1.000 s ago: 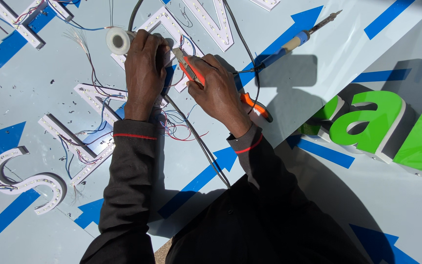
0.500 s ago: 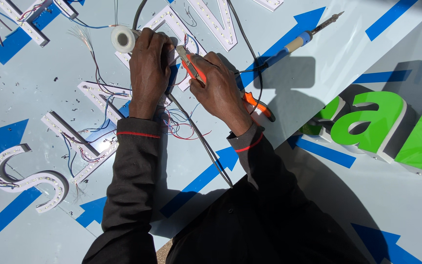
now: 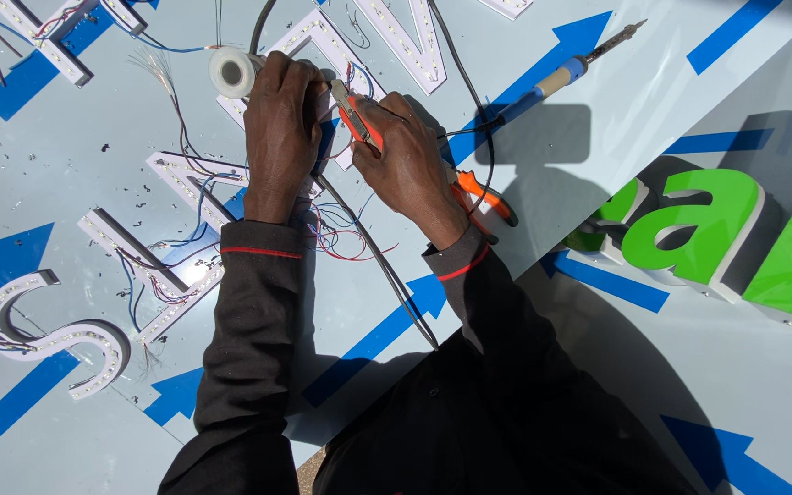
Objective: The person solders wires to LED strips mounted on large letters, using a soldering iron and pliers. They strip wire ends, twist connections, and apply solder to secure the joints on a workbench with blue tape markings.
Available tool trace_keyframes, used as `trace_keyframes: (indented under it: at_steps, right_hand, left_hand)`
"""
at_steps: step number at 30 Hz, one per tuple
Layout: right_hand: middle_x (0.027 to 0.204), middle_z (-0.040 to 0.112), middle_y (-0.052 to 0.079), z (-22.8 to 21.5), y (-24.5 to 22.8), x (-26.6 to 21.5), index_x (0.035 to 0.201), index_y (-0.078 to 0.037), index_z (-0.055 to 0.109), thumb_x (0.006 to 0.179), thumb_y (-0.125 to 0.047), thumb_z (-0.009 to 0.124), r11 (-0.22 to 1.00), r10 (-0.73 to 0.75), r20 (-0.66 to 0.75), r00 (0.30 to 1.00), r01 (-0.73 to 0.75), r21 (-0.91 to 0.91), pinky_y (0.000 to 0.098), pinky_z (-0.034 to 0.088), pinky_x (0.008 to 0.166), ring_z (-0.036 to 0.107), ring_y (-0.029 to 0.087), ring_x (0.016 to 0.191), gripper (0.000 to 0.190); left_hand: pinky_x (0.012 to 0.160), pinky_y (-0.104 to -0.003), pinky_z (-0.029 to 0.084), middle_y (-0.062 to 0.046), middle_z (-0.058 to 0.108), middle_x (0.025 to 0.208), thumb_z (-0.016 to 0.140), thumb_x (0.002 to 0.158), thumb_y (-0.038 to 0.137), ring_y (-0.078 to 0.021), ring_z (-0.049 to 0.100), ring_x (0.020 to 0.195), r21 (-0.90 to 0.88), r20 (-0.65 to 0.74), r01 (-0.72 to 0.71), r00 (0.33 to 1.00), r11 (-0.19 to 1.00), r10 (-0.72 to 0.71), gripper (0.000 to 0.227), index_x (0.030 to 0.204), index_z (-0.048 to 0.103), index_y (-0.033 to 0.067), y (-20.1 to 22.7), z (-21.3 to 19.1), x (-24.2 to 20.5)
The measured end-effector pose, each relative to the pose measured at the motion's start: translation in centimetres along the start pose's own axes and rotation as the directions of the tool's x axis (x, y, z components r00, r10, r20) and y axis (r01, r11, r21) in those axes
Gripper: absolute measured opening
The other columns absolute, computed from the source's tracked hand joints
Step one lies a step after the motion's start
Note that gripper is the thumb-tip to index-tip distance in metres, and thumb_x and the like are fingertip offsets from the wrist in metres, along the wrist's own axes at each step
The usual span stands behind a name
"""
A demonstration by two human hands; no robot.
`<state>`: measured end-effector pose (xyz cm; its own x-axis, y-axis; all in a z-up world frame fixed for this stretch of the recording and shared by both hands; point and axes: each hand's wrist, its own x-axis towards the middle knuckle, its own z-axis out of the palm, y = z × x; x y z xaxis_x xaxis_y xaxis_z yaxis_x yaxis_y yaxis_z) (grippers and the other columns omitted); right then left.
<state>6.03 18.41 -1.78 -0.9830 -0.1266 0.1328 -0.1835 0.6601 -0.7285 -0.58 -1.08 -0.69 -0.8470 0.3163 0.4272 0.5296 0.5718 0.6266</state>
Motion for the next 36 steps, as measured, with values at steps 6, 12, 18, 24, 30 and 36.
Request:
trace_keyframes:
  at_steps: [6,12,18,24,30,36]
  right_hand:
    - [0.118,0.059,0.014,0.2,-0.3,0.0,0.153,-0.004,0.063,0.102,-0.009,0.079,0.999,-0.013,-0.019,1.0,0.012,-0.051,0.0465,0.061,0.074,0.064,0.031,0.101,0.054]
    - [0.114,0.059,0.011,-0.2,-0.8,-0.2,0.155,-0.005,0.063,0.103,-0.009,0.077,1.0,-0.015,-0.029,0.999,0.015,0.006,0.046,0.062,0.077,0.065,0.029,0.099,0.054]
    - [0.118,0.06,0.011,-0.3,-0.6,-0.5,0.159,-0.008,0.061,0.104,-0.013,0.078,1.0,0.005,-0.007,1.0,-0.005,-0.009,0.0471,0.063,0.079,0.065,0.03,0.105,0.059]
    - [0.155,0.062,0.014,-2.7,-2.3,-1.3,0.165,-0.019,0.052,0.113,-0.02,0.075,0.991,0.094,-0.201,0.975,-0.073,0.11,0.0467,0.072,0.104,0.061,0.031,0.147,0.057]
    - [0.156,0.063,0.014,-2.6,-1.6,-3.4,0.17,-0.023,0.045,0.112,-0.027,0.077,0.953,0.178,-0.234,0.956,-0.108,0.282,0.034,0.075,0.084,0.08,0.025,0.12,0.065]
    - [0.155,0.061,0.013,-3.4,-2.3,-4.7,0.168,-0.021,0.048,0.112,-0.026,0.073,0.922,0.173,-0.227,0.958,-0.077,0.379,0.0388,0.075,0.095,0.076,0.028,0.129,0.062]
  left_hand:
    - [0.072,-0.05,0.052,-0.015,0.057,0.114,0.07,0.107,-0.009,-0.0368,0.06,0.098,0.012,0.003,0.02,1.0,1.0,-0.02,0.014,0.116,0.067,0.0012,-0.3,0.3,-0.2]
    - [0.071,-0.051,0.046,-0.016,0.055,0.112,0.065,0.102,-0.012,-0.0387,0.058,0.097,-0.015,0.01,0.016,1.0,1.0,-0.016,0.016,0.113,0.065,-0.0009,0.1,-0.1,-0.2]
    - [0.073,-0.049,0.049,-0.017,0.056,0.114,0.062,0.112,-0.005,-0.0378,0.062,0.096,-0.087,-0.025,0.031,0.999,0.996,-0.033,0.008,0.116,0.065,0.0001,-0.2,-0.1,-0.1]
    - [0.076,-0.045,0.059,-0.022,0.071,0.12,0.054,0.123,0.012,-0.0346,0.071,0.104,-0.135,-0.069,0.089,0.993,0.987,-0.099,0.007,0.128,0.051,0.0095,-1.1,0.5,-0.7]
    - [0.07,-0.049,0.051,-0.013,0.072,0.113,0.059,0.106,-0.008,-0.0358,0.066,0.091,-0.05,-0.077,-0.047,0.996,0.998,0.043,0.023,0.124,0.056,0.0052,-0.3,-0.3,-0.8]
    - [0.069,-0.051,0.047,-0.018,0.065,0.103,0.065,0.108,-0.002,-0.0374,0.058,0.087,0.047,0.033,-0.111,0.993,0.993,0.11,0.026,0.134,0.063,0.004,0.4,-0.6,-1.3]
